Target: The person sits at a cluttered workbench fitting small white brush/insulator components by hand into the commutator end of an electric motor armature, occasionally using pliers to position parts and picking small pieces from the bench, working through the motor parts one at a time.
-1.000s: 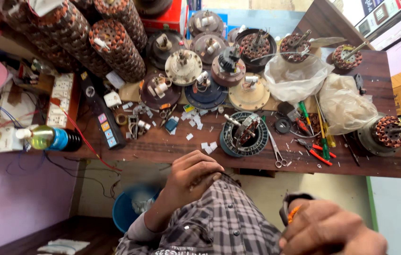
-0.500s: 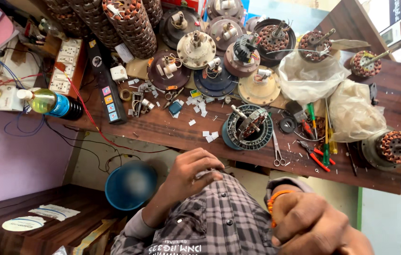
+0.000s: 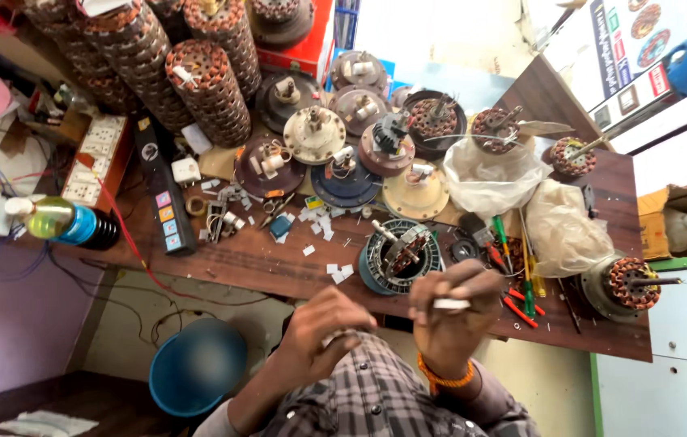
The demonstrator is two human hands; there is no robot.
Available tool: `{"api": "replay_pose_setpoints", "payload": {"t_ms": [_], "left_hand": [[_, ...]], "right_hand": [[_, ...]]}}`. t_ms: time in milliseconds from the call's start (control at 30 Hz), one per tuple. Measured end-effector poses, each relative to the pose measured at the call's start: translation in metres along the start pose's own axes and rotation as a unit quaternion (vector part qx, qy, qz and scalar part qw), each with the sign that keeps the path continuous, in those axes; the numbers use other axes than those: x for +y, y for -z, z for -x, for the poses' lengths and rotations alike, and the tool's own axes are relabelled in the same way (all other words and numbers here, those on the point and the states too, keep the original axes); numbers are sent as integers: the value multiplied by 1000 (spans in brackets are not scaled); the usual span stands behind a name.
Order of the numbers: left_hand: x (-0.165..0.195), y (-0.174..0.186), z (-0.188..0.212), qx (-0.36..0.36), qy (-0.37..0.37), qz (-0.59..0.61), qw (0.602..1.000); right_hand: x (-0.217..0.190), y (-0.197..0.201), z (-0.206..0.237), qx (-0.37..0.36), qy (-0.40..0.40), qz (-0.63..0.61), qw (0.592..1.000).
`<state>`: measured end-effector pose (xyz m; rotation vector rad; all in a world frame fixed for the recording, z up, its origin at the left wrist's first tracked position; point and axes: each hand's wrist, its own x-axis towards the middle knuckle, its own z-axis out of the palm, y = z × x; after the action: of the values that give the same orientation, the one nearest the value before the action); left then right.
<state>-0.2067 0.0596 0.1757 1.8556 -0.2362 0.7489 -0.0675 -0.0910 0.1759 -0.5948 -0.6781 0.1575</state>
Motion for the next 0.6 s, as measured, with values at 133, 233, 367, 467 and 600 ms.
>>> {"api": "replay_pose_setpoints", "payload": {"t_ms": [133,233,367,467,600], "left_hand": [[-10,-16,2,68,78,241,965],[-27,-29,8,89,113,288,947],[-44,-32,19,42,260,284,922],[-55,-26,20,-73,197,129,969],[-69,-37,13,-192,108,11,975]], "right_hand": [[20,25,30,-101,-118,200,967],[18,37,44,-148,-178,290,929],[7,57,60,-179,-288,278,899],[3,76,78,-104,-468,146,866],[3,96,102,-16,-555,102,825]]}}
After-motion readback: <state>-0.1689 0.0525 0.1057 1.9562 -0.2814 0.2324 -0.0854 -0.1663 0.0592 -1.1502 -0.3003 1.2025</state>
